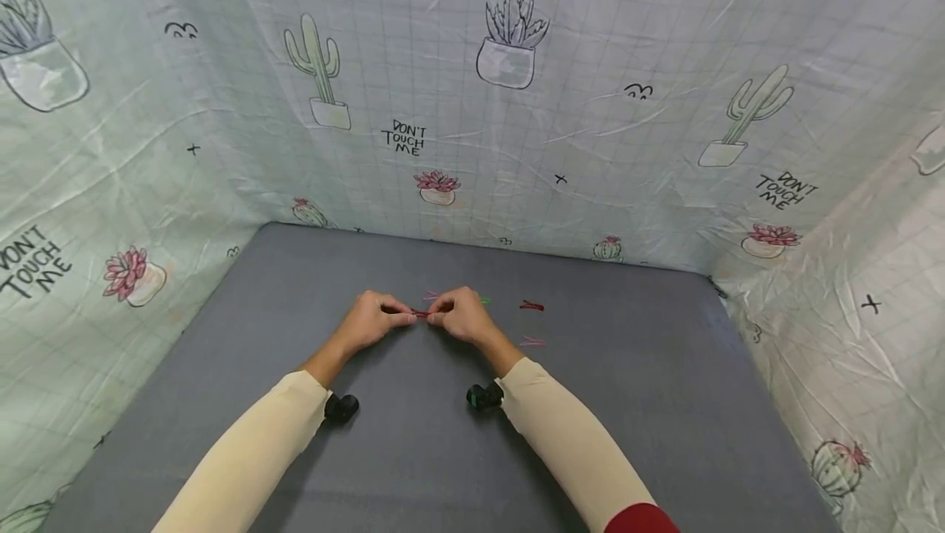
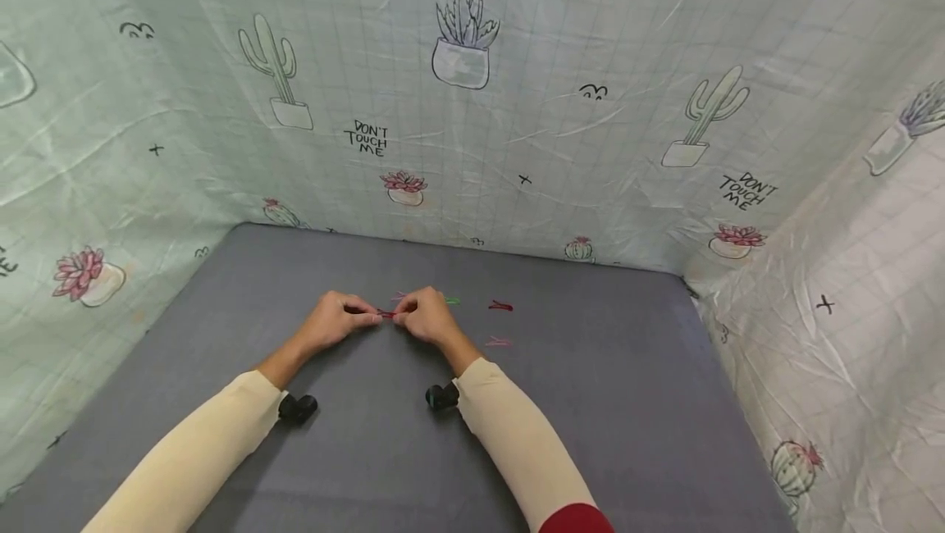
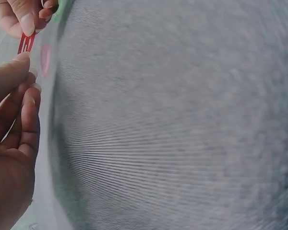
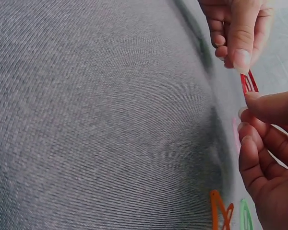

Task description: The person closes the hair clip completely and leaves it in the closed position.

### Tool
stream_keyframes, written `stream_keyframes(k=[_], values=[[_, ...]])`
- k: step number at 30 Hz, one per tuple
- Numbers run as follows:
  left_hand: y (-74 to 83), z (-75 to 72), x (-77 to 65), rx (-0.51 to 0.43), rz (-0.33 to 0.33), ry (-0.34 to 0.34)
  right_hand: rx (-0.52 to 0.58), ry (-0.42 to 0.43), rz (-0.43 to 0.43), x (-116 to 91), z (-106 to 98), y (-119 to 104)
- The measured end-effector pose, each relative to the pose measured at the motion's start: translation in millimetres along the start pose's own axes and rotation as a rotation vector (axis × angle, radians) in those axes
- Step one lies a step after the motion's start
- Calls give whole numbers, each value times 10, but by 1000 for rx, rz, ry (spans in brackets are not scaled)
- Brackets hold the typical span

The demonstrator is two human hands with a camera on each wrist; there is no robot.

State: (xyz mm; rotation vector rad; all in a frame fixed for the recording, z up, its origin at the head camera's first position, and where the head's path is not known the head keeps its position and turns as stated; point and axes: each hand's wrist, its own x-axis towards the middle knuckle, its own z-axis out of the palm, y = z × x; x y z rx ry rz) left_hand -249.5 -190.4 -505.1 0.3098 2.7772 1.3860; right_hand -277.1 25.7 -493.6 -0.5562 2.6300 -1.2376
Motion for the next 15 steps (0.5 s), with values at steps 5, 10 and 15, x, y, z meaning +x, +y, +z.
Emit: stream_keyframes(k=[5,10,15], values=[[68,-45,21,-21,1,10,56,34,23,-25,-43,-35],[149,-73,35,-23,31,29,118,85,20,-60,-78,-61],[222,-96,60,-37,43,51,177,124,-21,-88,-117,-76]])
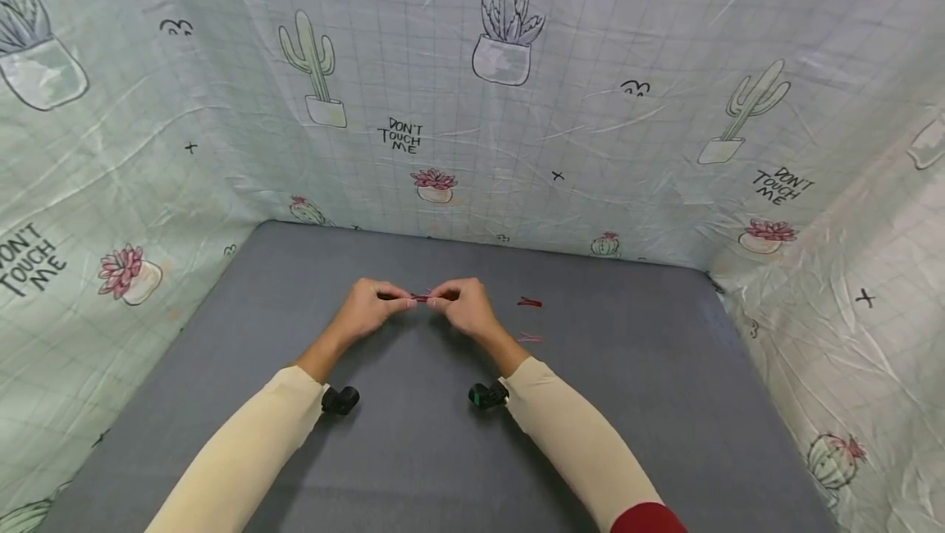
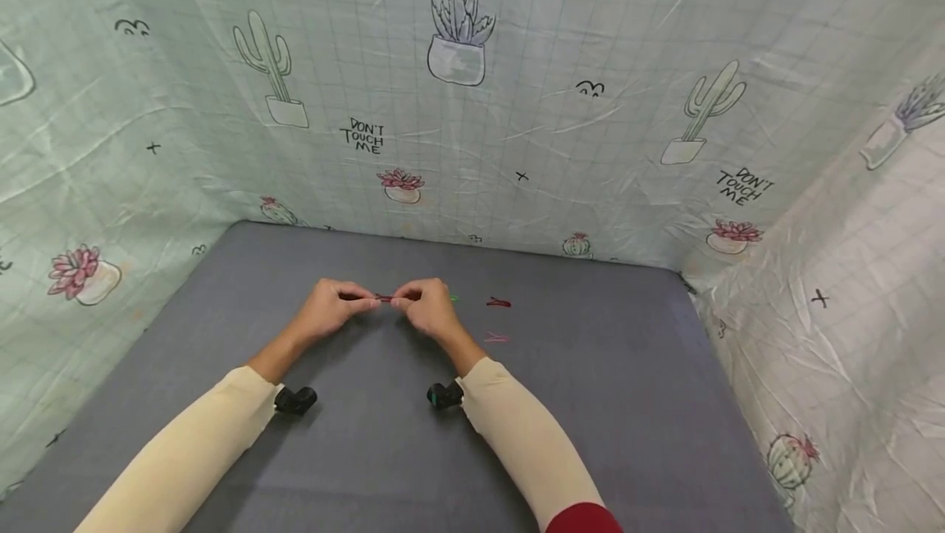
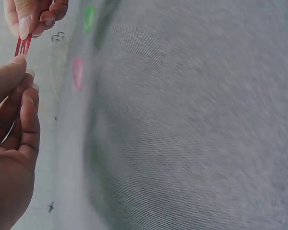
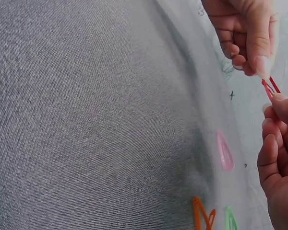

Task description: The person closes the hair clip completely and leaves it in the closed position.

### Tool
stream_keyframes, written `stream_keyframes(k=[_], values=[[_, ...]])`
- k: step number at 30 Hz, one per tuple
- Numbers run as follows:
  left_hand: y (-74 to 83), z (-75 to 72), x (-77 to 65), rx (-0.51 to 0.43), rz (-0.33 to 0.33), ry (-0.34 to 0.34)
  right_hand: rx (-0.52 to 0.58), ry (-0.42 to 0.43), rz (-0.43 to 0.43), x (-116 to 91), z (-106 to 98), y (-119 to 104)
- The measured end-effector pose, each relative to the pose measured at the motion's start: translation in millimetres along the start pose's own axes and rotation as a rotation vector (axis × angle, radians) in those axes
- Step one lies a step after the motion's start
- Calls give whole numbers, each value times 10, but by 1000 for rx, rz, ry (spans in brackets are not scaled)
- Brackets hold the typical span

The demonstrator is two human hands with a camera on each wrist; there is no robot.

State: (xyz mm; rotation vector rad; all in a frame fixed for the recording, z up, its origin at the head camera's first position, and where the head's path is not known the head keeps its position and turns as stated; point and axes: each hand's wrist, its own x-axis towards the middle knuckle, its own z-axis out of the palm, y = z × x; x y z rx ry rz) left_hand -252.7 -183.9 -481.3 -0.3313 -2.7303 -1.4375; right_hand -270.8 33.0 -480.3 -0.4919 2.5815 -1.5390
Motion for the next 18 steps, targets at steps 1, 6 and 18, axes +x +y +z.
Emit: stream_keyframes(k=[1,6,18], values=[[21,-5,-2,-10,-4,4,15,8,-11,-4,-3,-8],[122,-43,5,-62,-13,19,53,38,-36,-9,-50,-76],[340,-103,22,-120,3,45,126,91,-88,-63,-195,-222]])
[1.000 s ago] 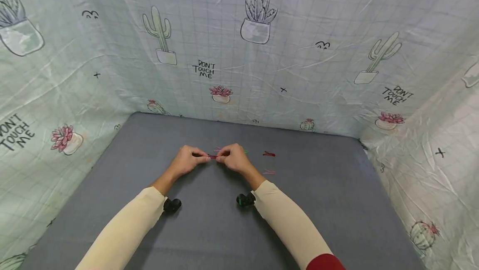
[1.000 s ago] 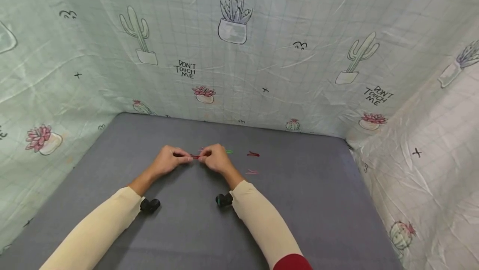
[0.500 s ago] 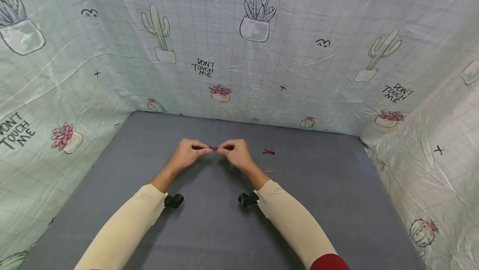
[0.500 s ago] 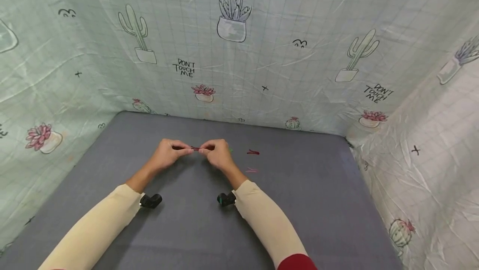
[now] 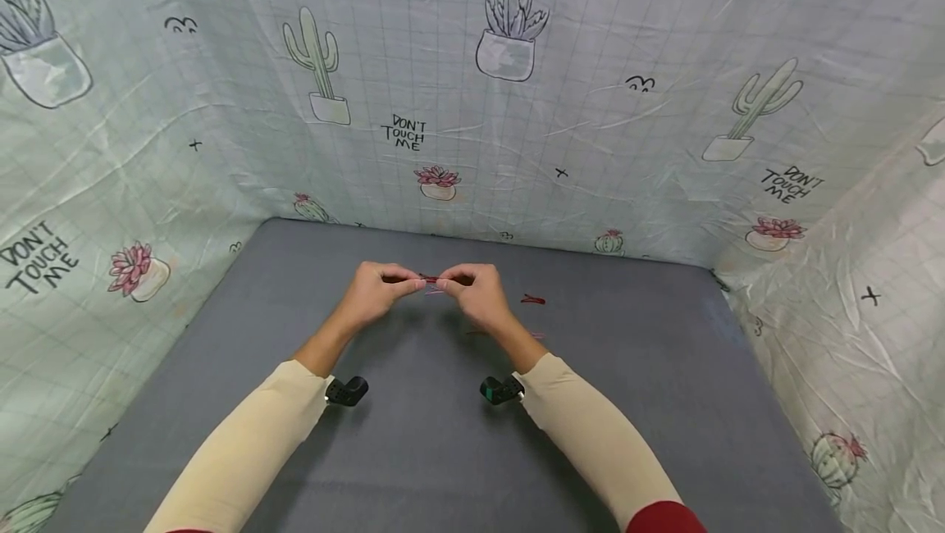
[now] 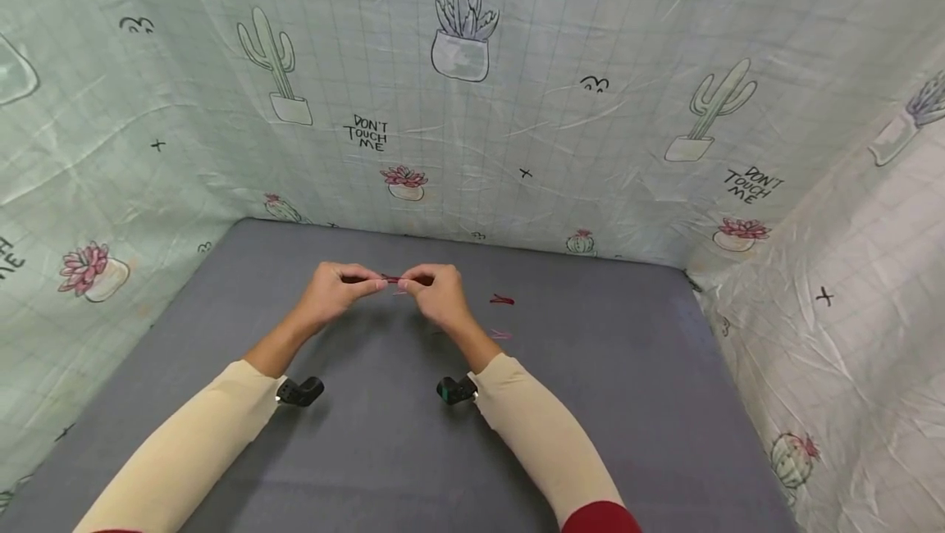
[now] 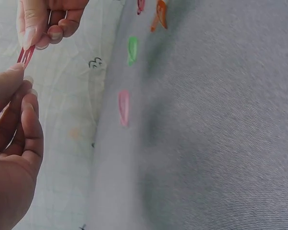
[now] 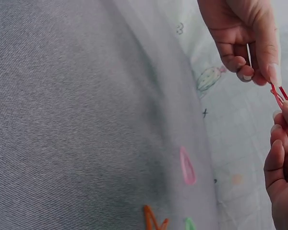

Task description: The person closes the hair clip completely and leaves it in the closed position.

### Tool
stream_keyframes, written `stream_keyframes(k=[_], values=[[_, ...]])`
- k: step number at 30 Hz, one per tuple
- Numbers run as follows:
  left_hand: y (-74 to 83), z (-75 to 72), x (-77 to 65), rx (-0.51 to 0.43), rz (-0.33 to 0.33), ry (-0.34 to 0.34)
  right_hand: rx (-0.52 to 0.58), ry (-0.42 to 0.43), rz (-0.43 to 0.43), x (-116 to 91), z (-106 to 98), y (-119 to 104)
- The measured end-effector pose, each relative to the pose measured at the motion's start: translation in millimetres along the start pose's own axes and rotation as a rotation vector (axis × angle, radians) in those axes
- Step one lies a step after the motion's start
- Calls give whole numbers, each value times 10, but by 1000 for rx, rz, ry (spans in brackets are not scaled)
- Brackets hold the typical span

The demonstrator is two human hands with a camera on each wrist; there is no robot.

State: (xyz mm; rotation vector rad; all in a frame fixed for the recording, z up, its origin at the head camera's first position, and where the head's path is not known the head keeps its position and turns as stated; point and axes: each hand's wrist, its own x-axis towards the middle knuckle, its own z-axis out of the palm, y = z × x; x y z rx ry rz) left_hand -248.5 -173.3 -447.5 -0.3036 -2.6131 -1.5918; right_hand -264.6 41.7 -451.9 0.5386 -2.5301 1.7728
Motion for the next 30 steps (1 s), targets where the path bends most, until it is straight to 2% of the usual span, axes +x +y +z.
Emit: stream_keyframes(k=[6,12,20,25,30], values=[[88,-4,26,-57,10,-2,32,27,-34,-24,-69,-91],[139,12,14,-72,-6,-9,38,30,-38,-41,-107,-104],[196,-4,14,-103,17,-6,24,39,-49,-58,-141,-159],[265,-39,19,-101,47,0,17,54,-74,-54,-167,-220],[300,-57,9,-88,43,3,8,62,-79,-64,-173,-254]])
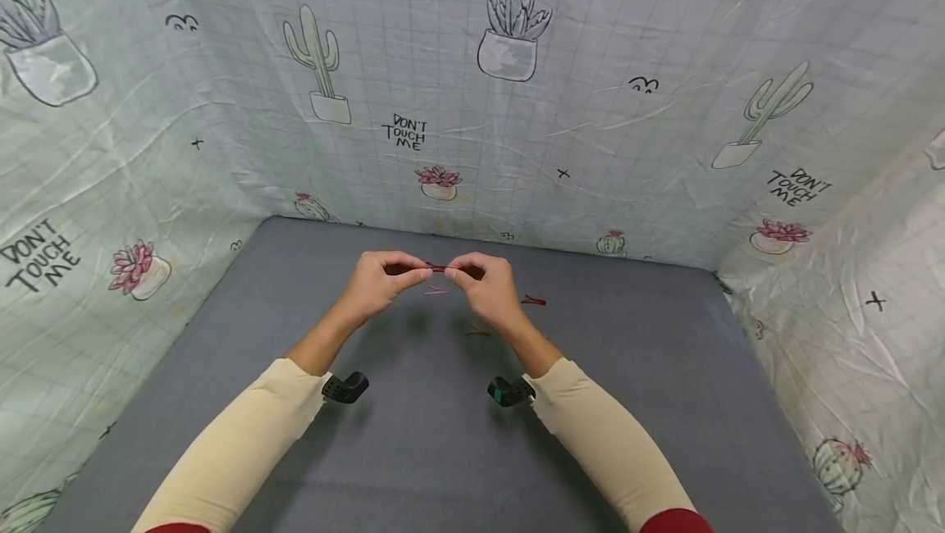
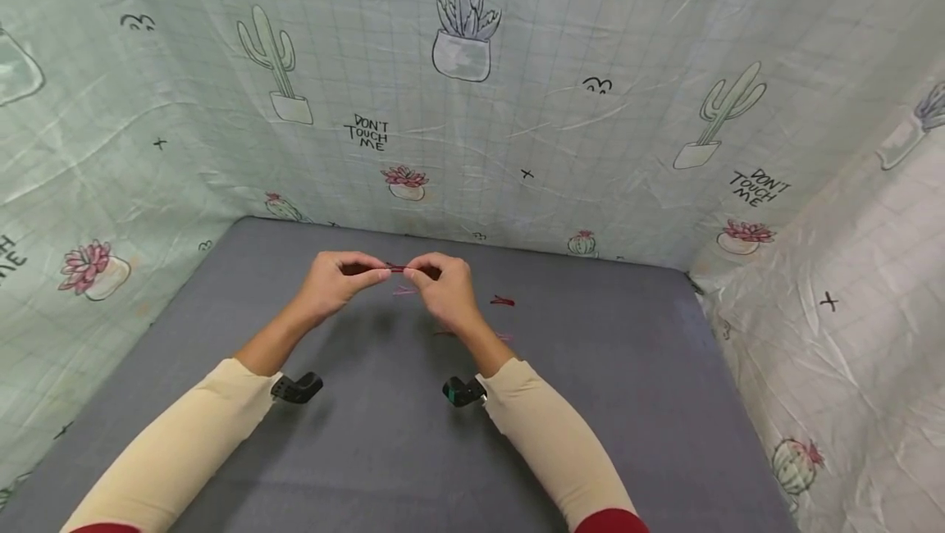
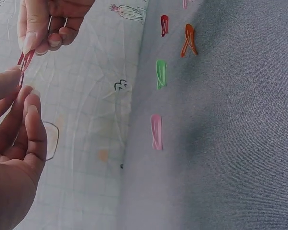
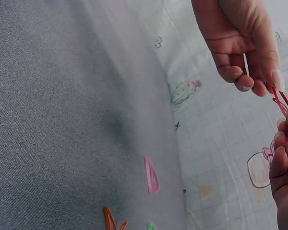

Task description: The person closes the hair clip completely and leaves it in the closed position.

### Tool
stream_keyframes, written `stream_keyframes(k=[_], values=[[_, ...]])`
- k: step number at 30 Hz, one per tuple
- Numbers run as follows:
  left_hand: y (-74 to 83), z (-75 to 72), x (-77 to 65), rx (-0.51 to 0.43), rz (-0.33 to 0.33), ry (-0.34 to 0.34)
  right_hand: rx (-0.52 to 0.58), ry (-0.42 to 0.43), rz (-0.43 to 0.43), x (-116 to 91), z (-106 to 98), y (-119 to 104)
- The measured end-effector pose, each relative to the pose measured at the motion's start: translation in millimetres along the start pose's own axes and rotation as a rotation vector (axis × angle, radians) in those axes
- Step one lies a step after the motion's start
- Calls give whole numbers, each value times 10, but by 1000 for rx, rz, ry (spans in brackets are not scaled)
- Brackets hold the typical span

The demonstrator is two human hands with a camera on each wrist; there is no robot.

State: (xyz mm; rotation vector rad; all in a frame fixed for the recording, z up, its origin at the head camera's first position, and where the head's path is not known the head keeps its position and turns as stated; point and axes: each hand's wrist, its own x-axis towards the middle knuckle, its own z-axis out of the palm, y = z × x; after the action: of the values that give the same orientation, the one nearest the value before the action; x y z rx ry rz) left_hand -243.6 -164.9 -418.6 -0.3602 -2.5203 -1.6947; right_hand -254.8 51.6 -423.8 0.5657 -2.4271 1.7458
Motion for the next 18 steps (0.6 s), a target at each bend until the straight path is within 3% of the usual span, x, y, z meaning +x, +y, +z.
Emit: stream_keyframes(k=[8,13,18], values=[[39,-55,-2,-16,-31,-52,-10,17,-33,-16,18,-40],[46,-79,-14,31,-9,-103,-9,24,-49,-42,39,-29],[26,-92,-21,46,-3,-100,-15,28,-71,-71,63,-34]])
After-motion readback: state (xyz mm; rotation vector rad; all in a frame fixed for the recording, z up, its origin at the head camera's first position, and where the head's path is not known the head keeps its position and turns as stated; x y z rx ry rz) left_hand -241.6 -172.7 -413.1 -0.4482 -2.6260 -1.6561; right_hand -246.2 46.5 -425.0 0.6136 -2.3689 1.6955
